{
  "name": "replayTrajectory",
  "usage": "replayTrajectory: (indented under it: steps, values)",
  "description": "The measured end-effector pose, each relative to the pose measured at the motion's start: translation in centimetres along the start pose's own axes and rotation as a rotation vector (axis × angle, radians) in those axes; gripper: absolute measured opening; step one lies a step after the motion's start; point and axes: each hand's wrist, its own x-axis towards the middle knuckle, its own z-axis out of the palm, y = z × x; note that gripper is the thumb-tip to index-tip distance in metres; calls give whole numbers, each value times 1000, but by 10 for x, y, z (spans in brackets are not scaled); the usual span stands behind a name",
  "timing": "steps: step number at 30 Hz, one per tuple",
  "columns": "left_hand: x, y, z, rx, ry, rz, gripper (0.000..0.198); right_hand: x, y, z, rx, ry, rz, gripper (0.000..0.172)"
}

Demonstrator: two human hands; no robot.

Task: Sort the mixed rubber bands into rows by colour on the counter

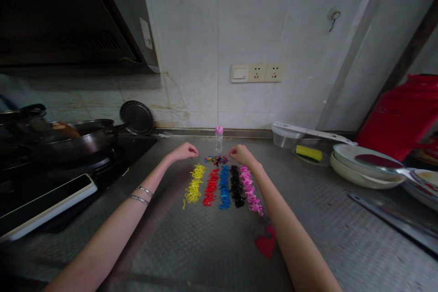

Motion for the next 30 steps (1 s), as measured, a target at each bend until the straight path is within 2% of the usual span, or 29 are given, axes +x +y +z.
replayTrajectory:
  steps: [7, 12, 16, 21, 25, 30]
  values:
    - [4, 3, 10, 47, 77, 0, 25, 2, -32, 7, 58, -192, -139, 21]
    - [6, 7, 18, 82, 113, 5, 26, 1, -35, 18, 80, -261, -200, 21]
    - [9, 11, 31, 108, 90, -31, 28, 1, -29, 16, 79, -270, -209, 21]
    - [7, 15, 45, 291, 132, -88, 30, 1, -24, 8, 59, -221, -175, 22]
    - [3, 20, 47, 354, 103, -148, 28, 1, -21, 2, 23, -171, -144, 21]
    - [3, 22, 47, 336, 103, -194, 30, 1, -18, -3, 24, -168, -137, 22]
